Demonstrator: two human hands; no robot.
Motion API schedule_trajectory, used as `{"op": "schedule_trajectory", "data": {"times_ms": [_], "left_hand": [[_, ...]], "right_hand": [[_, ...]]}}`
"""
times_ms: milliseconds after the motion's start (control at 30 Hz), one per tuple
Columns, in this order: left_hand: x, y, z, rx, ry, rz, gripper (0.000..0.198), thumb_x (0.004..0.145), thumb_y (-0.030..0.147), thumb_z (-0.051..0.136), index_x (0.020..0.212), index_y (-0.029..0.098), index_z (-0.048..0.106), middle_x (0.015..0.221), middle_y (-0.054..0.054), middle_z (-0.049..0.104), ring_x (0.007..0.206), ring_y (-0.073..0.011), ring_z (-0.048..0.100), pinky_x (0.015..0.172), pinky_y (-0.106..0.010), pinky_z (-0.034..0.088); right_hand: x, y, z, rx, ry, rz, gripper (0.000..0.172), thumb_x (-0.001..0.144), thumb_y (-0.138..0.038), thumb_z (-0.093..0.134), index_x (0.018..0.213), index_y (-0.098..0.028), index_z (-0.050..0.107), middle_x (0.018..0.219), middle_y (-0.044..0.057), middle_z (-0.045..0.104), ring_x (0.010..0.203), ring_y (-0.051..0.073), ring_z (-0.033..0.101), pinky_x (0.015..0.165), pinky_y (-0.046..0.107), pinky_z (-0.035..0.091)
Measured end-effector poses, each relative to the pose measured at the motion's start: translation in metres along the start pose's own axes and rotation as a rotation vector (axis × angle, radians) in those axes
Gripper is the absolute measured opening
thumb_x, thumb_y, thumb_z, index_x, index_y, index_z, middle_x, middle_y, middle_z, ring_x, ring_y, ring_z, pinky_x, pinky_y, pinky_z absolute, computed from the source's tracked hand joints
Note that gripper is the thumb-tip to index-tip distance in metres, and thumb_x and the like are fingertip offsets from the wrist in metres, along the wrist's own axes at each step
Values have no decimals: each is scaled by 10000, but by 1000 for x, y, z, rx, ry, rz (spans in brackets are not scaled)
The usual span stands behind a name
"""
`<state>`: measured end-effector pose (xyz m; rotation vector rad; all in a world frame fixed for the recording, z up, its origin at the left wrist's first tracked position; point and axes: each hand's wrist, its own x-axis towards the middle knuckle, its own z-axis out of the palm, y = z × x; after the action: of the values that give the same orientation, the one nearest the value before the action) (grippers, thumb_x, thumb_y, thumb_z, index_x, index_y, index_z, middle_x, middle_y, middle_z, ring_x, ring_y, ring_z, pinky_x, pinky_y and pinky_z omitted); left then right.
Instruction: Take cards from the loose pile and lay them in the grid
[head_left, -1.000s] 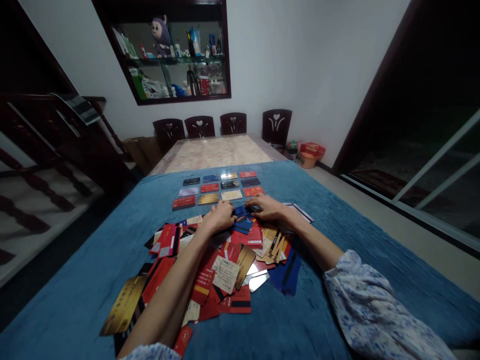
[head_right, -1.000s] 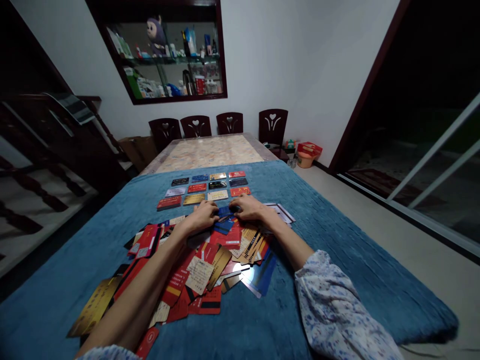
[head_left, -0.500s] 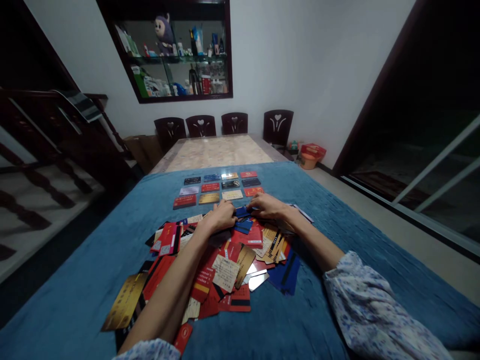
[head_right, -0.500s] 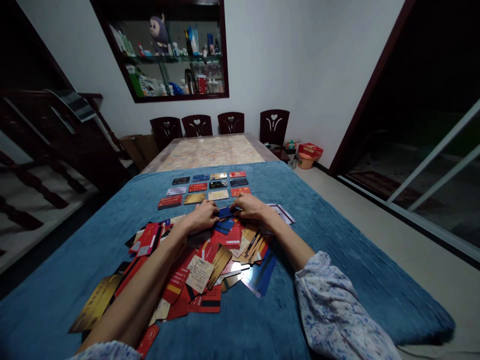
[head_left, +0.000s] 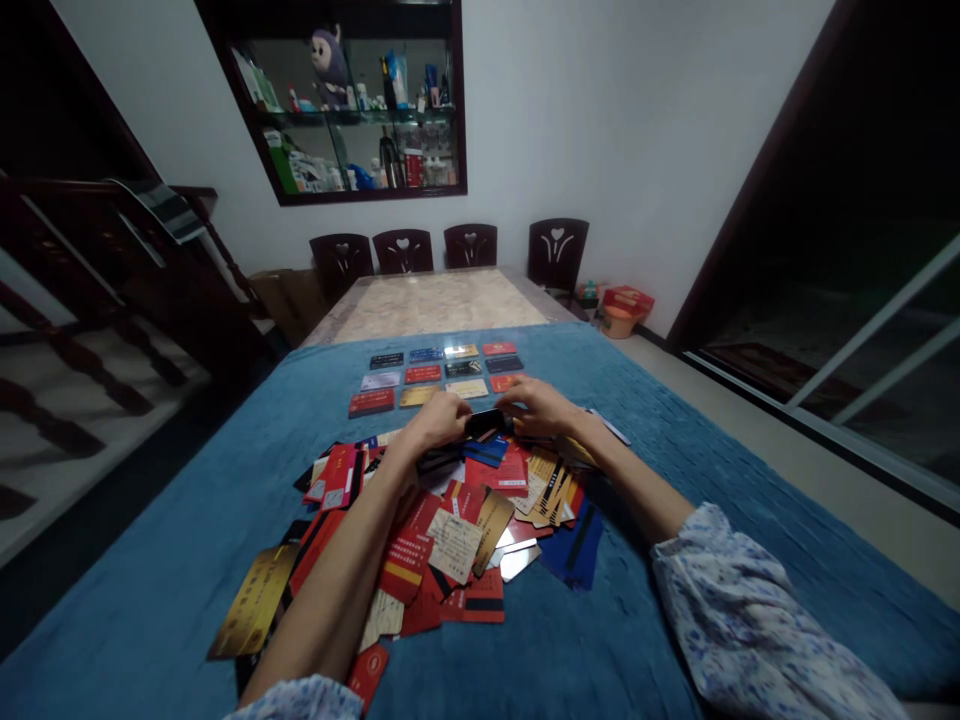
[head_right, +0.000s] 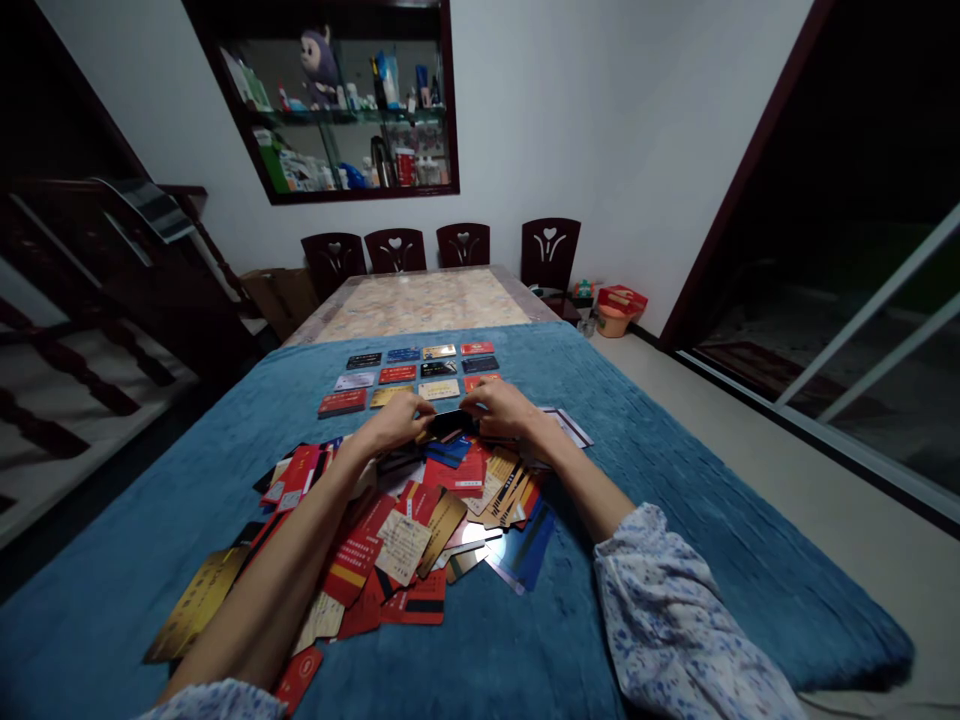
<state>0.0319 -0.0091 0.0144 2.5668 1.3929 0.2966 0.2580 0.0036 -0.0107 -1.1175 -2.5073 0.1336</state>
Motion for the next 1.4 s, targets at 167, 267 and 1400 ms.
{"op": "schedule_trajectory", "data": {"times_ms": [167, 267, 1400], "left_hand": [[1, -5, 4, -38, 128, -1, 229, 713, 101, 506, 618, 131, 712, 574, -27, 626, 597, -132, 508, 609, -236, 345], [2, -10, 10, -51, 185, 7, 229, 725, 126, 522, 726, 122, 751, 619, -30, 646, 622, -136, 523, 630, -233, 362], [2, -10, 31, -87, 267, -60, 417, 796, 74, 520, 1183, 171, 640, 999, -105, 735, 922, -236, 667, 848, -317, 496]], "right_hand": [[0, 2, 10, 43, 114, 61, 272, 954, -252, 513, 1010, -179, 769, 973, 101, 687, 868, 175, 601, 773, 247, 423], [0, 5, 16, 39, 140, 85, 255, 955, -238, 518, 1047, -187, 750, 972, 91, 686, 873, 170, 601, 768, 239, 415], [2, -4, 26, -62, 17, 127, 585, 788, -93, 607, 1356, -196, 514, 1249, 121, 668, 1110, 260, 613, 919, 348, 436]]}}
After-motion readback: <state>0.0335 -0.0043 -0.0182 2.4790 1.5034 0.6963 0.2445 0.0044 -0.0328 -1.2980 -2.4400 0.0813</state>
